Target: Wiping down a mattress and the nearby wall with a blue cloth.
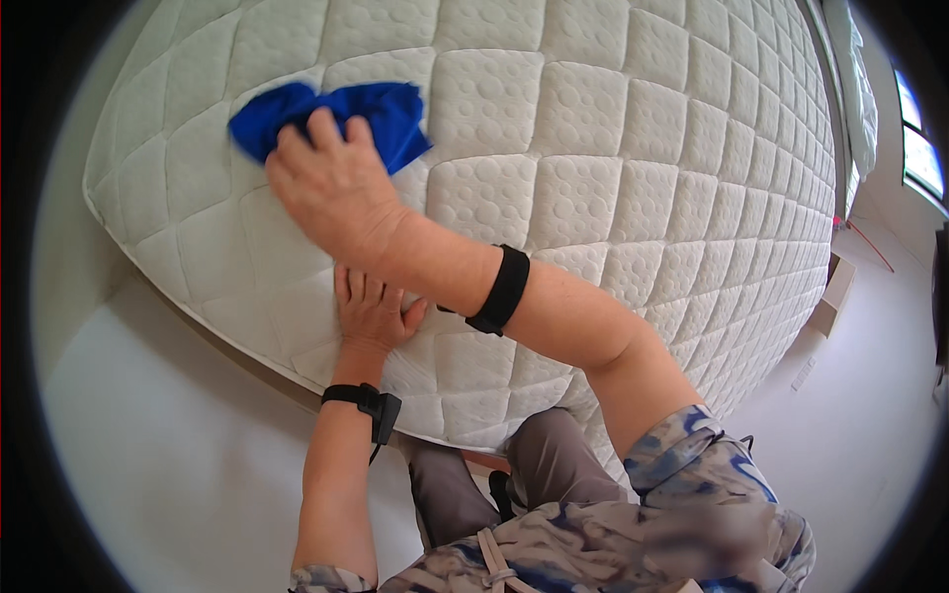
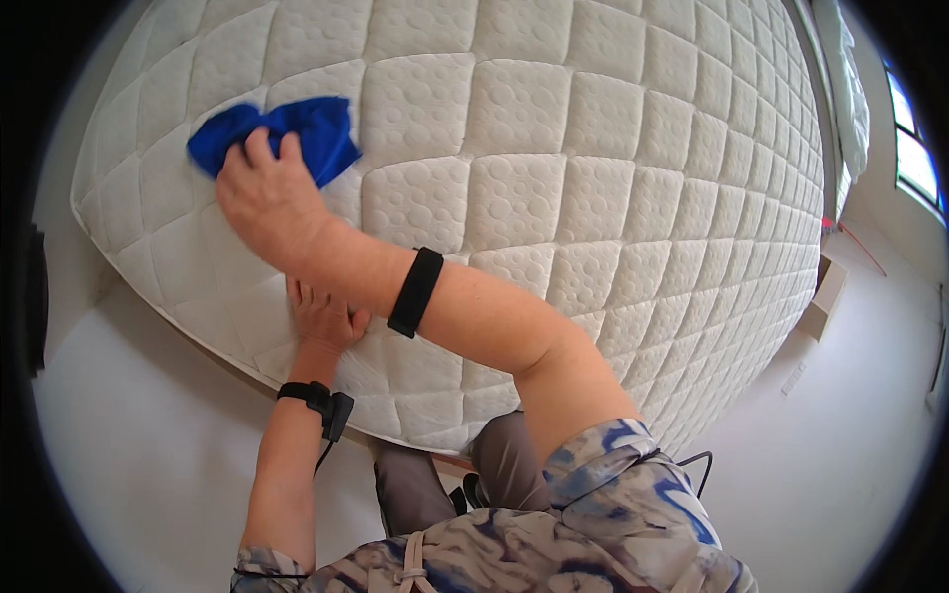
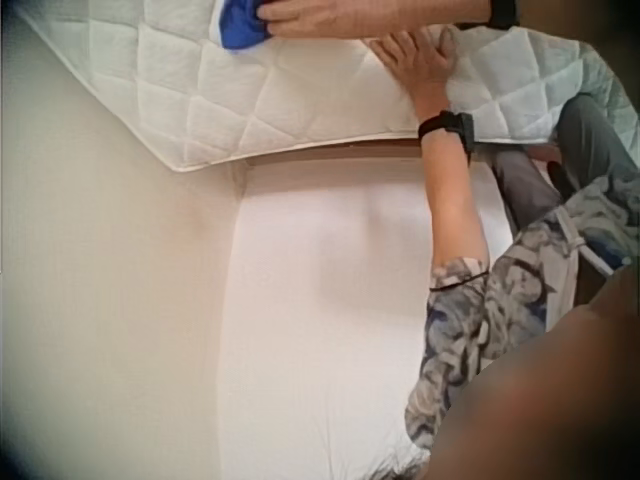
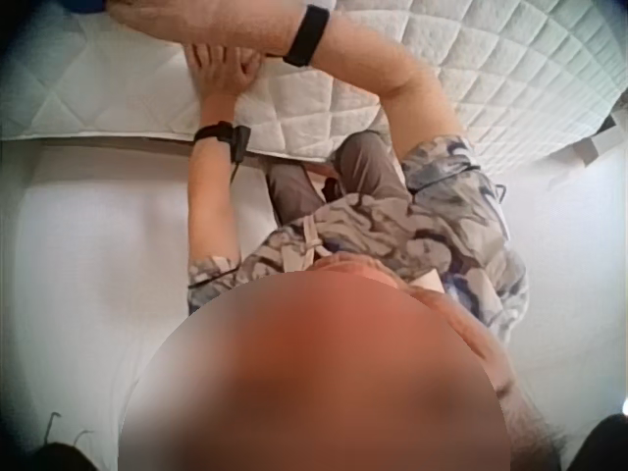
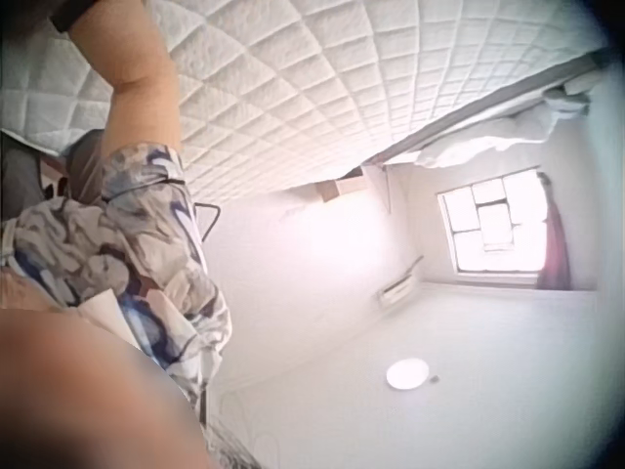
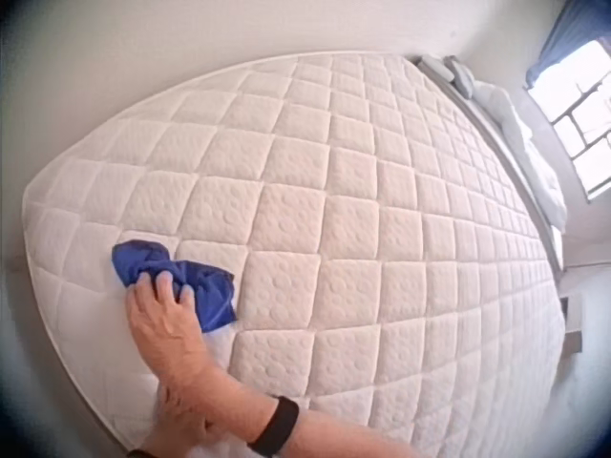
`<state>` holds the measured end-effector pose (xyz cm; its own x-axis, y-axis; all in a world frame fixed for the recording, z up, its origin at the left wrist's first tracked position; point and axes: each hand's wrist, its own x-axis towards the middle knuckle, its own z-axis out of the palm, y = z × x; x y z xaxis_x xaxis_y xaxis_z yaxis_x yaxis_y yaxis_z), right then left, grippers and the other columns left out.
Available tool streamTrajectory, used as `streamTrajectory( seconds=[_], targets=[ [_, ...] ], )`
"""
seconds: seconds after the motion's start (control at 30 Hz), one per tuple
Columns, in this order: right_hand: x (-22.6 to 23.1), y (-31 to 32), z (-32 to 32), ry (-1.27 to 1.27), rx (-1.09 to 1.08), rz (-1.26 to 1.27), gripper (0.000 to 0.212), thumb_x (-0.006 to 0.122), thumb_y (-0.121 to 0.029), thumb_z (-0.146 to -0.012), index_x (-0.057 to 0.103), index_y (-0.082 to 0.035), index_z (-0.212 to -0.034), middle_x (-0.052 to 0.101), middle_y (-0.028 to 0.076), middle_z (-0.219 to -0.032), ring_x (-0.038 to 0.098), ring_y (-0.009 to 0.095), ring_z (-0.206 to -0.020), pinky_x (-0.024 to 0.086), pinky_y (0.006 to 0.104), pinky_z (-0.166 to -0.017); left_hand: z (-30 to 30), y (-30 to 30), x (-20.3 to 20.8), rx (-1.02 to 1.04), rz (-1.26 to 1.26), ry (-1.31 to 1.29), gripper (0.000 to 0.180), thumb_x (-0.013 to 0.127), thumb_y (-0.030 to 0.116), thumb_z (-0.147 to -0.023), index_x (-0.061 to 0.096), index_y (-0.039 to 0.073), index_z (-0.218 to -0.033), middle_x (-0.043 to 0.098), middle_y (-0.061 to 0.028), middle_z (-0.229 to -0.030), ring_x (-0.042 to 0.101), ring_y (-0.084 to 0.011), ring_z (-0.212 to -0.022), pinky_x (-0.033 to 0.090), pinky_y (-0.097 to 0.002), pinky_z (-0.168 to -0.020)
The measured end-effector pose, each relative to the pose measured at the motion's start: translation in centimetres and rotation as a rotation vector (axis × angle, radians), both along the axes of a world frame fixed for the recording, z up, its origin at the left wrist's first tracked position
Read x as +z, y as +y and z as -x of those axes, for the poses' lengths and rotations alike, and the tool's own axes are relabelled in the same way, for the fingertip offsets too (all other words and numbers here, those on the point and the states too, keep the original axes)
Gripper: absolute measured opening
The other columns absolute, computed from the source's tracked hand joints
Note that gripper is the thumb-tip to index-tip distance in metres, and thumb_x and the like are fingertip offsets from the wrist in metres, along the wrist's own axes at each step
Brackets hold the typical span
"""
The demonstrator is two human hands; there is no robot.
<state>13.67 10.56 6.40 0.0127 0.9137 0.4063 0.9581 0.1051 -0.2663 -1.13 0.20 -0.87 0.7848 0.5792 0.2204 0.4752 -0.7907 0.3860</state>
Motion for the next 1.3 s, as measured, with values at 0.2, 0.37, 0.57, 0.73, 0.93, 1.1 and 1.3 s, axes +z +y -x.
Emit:
streamTrajectory(
  seconds=[0.2, 0.37, 0.57, 0.73, 0.93, 1.1, 1.3],
  targets=[
    [-0.3, -2.9, -13.6, -0.083, -0.025, 0.011, 0.013, 0.063, -0.015, -0.071, 0.062, -0.018, -0.083, 0.054, 0.002, -0.086, 0.051, 0.024, -0.088, 0.043, 0.037, -0.07, -1.4, -0.2, 1.1, 0.004, 0.007, 0.078, 0.06, 0.038, 0.048, -0.092, 0.043, 0.008, -0.136, 0.034, -0.0192, -0.146, 0.03, -0.0374, -0.135, 0.016, -0.0527, -0.11],
    [1.7, -14.8, -28.9, -0.301, -0.769, 0.293, 0.045, 0.072, -0.018, -0.069, 0.063, -0.02, -0.113, 0.059, 0.008, -0.111, 0.053, 0.032, -0.1, 0.046, 0.0391, -0.084, -1.2, 0.1, 0.9, -0.002, 0.001, 0.078, 0.061, 0.038, 0.048, -0.092, 0.041, 0.009, -0.138, 0.034, -0.0188, -0.147, 0.029, -0.0366, -0.136, 0.015, -0.0523, -0.11],
    [1.5, -30.3, -29.7, -0.253, -1.204, 0.383, 0.043, 0.062, -0.023, -0.077, 0.06, -0.009, -0.118, 0.06, 0.017, -0.105, 0.055, 0.034, -0.1, 0.042, 0.0439, -0.09, -0.5, 0.3, 1.1, 0.001, -0.007, 0.08, 0.06, 0.04, 0.047, -0.092, 0.041, 0.01, -0.139, 0.033, -0.0178, -0.147, 0.028, -0.0353, -0.137, 0.015, -0.0513, -0.11],
    [1.1, -21.4, -22.4, 0.026, -1.069, 0.141, 0.042, 0.063, -0.02, -0.077, 0.059, -0.009, -0.117, 0.058, 0.018, -0.104, 0.054, 0.036, -0.099, 0.044, 0.0443, -0.087, -1.2, -0.1, 0.8, 0.015, 0.006, 0.044, 0.06, 0.041, 0.049, -0.091, 0.043, 0.011, -0.138, 0.034, -0.0163, -0.147, 0.029, -0.0338, -0.137, 0.016, -0.05, -0.111],
    [0.5, -3.6, -3.4, 0.106, -0.538, 0.209, 0.051, 0.074, -0.015, -0.062, 0.057, -0.012, -0.11, 0.053, 0.012, -0.102, 0.051, 0.033, -0.091, 0.047, 0.042, -0.073, -0.9, 0.1, 1.4, 0.058, 0.1, 0.067, 0.063, 0.051, 0.048, -0.084, 0.042, 0.02, -0.141, 0.034, -0.0099, -0.149, 0.027, -0.0266, -0.138, 0.014, -0.0475, -0.113],
    [3.7, -1.4, 6.5, 0.665, 0.051, 0.186, 0.057, 0.076, -0.029, -0.069, 0.054, -0.007, -0.116, 0.05, 0.014, -0.105, 0.05, 0.035, -0.096, 0.049, 0.0417, -0.068, 0.6, 0.8, 0.8, 0.082, 0.432, 0.132, 0.064, 0.056, 0.044, -0.082, 0.044, 0.015, -0.138, 0.039, -0.0156, -0.144, 0.032, -0.0322, -0.134, 0.021, -0.0492, -0.112],
    [-0.4, 4.6, -8.2, 0.024, -0.149, 0.01, 0.041, 0.052, -0.024, -0.087, 0.054, -0.004, -0.123, 0.05, 0.019, -0.129, 0.042, 0.038, -0.121, 0.033, 0.0482, -0.101, -2.0, 0.4, 1.9, 0.043, 0.154, -0.002, 0.066, 0.062, 0.045, -0.076, 0.045, 0.022, -0.135, 0.037, -0.0064, -0.146, 0.036, -0.0262, -0.131, 0.025, -0.0471, -0.109]
  ],
)
